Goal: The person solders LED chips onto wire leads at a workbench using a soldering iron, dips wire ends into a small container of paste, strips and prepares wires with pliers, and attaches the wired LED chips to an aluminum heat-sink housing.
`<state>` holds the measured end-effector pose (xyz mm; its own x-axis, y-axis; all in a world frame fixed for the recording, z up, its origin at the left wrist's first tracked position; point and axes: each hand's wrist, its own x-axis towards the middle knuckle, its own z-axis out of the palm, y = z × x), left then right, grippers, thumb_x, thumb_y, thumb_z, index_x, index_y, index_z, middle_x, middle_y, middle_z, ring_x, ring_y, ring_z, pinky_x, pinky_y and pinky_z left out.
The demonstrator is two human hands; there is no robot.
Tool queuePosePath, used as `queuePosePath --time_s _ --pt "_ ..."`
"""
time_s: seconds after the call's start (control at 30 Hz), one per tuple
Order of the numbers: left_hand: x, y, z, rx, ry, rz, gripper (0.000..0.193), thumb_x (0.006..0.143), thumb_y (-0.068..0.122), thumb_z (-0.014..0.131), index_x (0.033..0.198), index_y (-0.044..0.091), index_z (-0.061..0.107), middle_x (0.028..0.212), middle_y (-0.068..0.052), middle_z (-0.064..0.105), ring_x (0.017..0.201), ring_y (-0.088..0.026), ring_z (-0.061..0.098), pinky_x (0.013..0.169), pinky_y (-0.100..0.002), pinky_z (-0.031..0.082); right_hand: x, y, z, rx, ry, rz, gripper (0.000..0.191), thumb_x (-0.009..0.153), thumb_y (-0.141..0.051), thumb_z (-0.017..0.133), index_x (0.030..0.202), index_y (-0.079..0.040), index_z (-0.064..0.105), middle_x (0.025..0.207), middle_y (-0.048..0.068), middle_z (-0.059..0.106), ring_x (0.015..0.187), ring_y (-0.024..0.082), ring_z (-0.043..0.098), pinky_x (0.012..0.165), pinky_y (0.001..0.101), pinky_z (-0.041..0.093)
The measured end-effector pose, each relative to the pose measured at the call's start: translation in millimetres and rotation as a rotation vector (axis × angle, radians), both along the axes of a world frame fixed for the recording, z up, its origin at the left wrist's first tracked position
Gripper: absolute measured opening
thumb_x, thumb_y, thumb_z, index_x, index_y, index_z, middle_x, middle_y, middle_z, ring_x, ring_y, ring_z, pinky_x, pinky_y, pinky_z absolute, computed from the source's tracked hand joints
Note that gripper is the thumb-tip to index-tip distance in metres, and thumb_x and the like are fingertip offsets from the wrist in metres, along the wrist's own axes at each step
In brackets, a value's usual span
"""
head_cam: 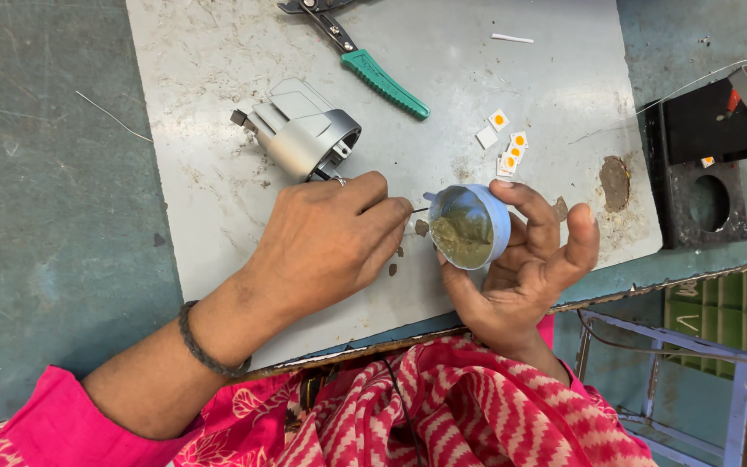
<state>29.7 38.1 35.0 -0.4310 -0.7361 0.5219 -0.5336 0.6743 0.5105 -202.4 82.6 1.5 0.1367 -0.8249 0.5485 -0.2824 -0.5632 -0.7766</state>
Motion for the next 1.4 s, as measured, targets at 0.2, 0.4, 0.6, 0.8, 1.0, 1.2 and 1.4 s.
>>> queuePosePath --time_s 0.2,0.4,0.6,0.8,1.0,1.2,1.4 --pt "1.1 -0.5 1.5 -0.006 -0.008 -0.012 0.015 0.088 0.016 0.074 0.099 0.006 0.072 0.084 -0.006 0.058 0.064 -0.026 0.063 0.056 -0.040 0.050 1.2 -1.0 1.1 0.002 0.002 0.002 0.122 0.083 0.020 0.075 0.167 -0.033 0.004 0.152 0.018 0.045 0.126 0.023 0.064 0.101 0.0328 0.061" --pt "1.7 -1.0 2.0 0.000 -0.016 -0.033 0.016 0.088 0.016 0.074 0.100 0.006 0.071 0.085 -0.007 0.059 0.065 -0.025 0.063 0.057 -0.039 0.051 1.5 -1.9 1.7 0.000 -0.004 0.008 0.122 0.083 0.020 0.075 0.166 -0.033 0.004 0.152 0.018 0.045 0.125 0.023 0.064 0.102 0.0333 0.061" --pt "1.8 -0.1 1.9 0.013 -0.019 -0.033 0.016 0.087 0.016 0.075 0.100 0.006 0.071 0.085 -0.007 0.059 0.065 -0.025 0.064 0.058 -0.039 0.051 1.2 -0.8 1.8 0.004 0.006 0.002 0.123 0.083 0.020 0.075 0.166 -0.034 0.003 0.152 0.018 0.044 0.127 0.023 0.064 0.103 0.0336 0.061" --pt "1.8 0.0 2.2 0.014 -0.020 -0.039 0.018 0.086 0.017 0.075 0.101 0.007 0.072 0.084 -0.007 0.059 0.065 -0.025 0.063 0.057 -0.040 0.051 0.9 0.5 1.7 0.014 -0.003 -0.007 0.123 0.083 0.020 0.075 0.167 -0.033 0.003 0.152 0.018 0.044 0.127 0.023 0.063 0.103 0.0326 0.060" --pt "0.4 0.0 0.7 0.020 -0.018 -0.036 0.017 0.088 0.017 0.075 0.101 0.007 0.072 0.084 -0.006 0.059 0.065 -0.025 0.064 0.058 -0.039 0.051 0.3 0.2 1.3 0.020 -0.003 0.000 0.121 0.083 0.020 0.075 0.165 -0.033 0.003 0.152 0.018 0.044 0.126 0.023 0.064 0.102 0.0326 0.061" --pt "-0.5 0.3 -0.6 -0.001 -0.003 -0.022 0.015 0.088 0.016 0.074 0.100 0.007 0.072 0.083 -0.007 0.058 0.066 -0.026 0.063 0.058 -0.040 0.051 1.4 0.7 1.4 0.028 -0.008 -0.006 0.119 0.083 0.021 0.074 0.163 -0.032 0.003 0.152 0.018 0.044 0.127 0.024 0.063 0.102 0.0329 0.060" --pt "-0.4 -0.5 -0.1 0.010 -0.001 -0.016 0.014 0.089 0.015 0.074 0.101 0.007 0.071 0.083 -0.007 0.057 0.065 -0.026 0.063 0.057 -0.040 0.050 2.2 -0.2 4.1 0.031 0.009 -0.019 0.121 0.084 0.021 0.073 0.166 -0.033 0.002 0.151 0.018 0.045 0.127 0.024 0.063 0.100 0.0320 0.061"
